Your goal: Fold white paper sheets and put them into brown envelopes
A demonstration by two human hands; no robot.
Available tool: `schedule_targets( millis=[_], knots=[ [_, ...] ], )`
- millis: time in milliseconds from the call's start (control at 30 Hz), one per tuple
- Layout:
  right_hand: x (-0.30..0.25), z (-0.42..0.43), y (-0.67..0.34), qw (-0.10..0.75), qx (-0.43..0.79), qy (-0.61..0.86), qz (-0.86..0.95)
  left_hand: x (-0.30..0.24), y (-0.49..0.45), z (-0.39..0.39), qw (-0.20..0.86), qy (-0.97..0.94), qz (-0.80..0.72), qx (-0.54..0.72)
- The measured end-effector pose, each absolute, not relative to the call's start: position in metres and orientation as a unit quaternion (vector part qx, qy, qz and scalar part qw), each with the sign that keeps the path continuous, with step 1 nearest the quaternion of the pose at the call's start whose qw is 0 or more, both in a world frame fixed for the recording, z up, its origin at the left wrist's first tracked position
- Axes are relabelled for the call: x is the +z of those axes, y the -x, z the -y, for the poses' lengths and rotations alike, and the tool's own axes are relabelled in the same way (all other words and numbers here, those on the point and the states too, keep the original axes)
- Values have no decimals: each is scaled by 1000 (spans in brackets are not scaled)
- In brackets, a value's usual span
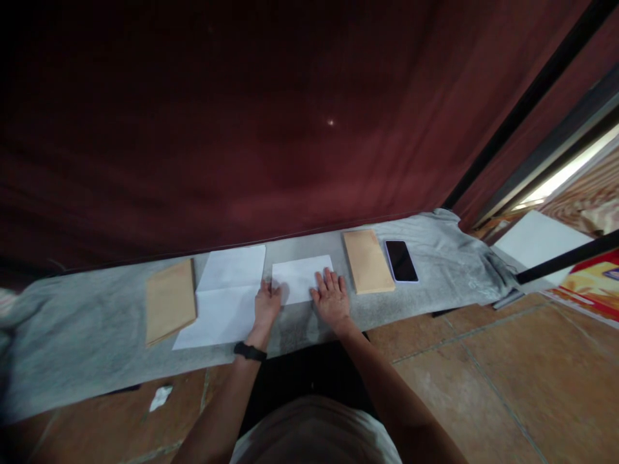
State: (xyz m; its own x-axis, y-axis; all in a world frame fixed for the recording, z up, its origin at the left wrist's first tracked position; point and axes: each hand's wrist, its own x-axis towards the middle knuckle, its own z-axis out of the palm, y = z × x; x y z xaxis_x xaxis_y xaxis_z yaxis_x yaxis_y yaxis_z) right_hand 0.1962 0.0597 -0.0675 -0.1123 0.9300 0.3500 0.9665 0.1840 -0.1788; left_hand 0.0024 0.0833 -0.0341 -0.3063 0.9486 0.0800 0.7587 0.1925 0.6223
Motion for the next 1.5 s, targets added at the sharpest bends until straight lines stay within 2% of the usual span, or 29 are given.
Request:
schedule_targets(
  millis=[167, 433, 500, 567, 700, 800, 900, 1000, 1167, 1233, 1333, 1433, 1500],
  knots=[
    [-62, -59, -199, 197, -38, 639, 743, -12, 2, -89, 296, -448, -750, 386],
    [-24, -38, -181, 228, 64, 532, 813, 41, -22, -79, 415, -384, -686, 458],
    [-11, -40, -172, 290, 135, 549, 773, 55, -30, -78, 450, -392, -645, 477],
    [3, -44, -165, 398, 245, 556, 687, 65, -35, -75, 494, -384, -586, 514],
    [27, -52, -163, 624, 517, 434, 395, 64, -34, -66, 513, -277, -573, 576],
    [32, -49, -163, 674, 622, 342, 206, 43, -35, -57, 551, -217, -568, 571],
    [22, -40, -165, 660, 655, 352, 109, 18, -38, -53, 573, -247, -532, 573],
    [4, -22, -176, 607, 683, 397, 86, -3, -31, -56, 513, -336, -565, 552],
    [-22, 16, -209, 423, 757, 453, 207, -19, -10, -62, 392, -510, -651, 404],
    [-25, 21, -217, 400, 716, 486, 302, -20, -8, -60, 341, -553, -678, 343],
    [-26, 9, -218, 416, 491, 564, 517, -16, -11, -53, 267, -600, -706, 267],
    [-30, -13, -208, 316, 200, 592, 714, -12, -16, -48, 170, -646, -711, 219],
    [-37, -23, -201, 232, 83, 593, 767, -11, -19, -45, 83, -669, -711, 201]
  ],
)
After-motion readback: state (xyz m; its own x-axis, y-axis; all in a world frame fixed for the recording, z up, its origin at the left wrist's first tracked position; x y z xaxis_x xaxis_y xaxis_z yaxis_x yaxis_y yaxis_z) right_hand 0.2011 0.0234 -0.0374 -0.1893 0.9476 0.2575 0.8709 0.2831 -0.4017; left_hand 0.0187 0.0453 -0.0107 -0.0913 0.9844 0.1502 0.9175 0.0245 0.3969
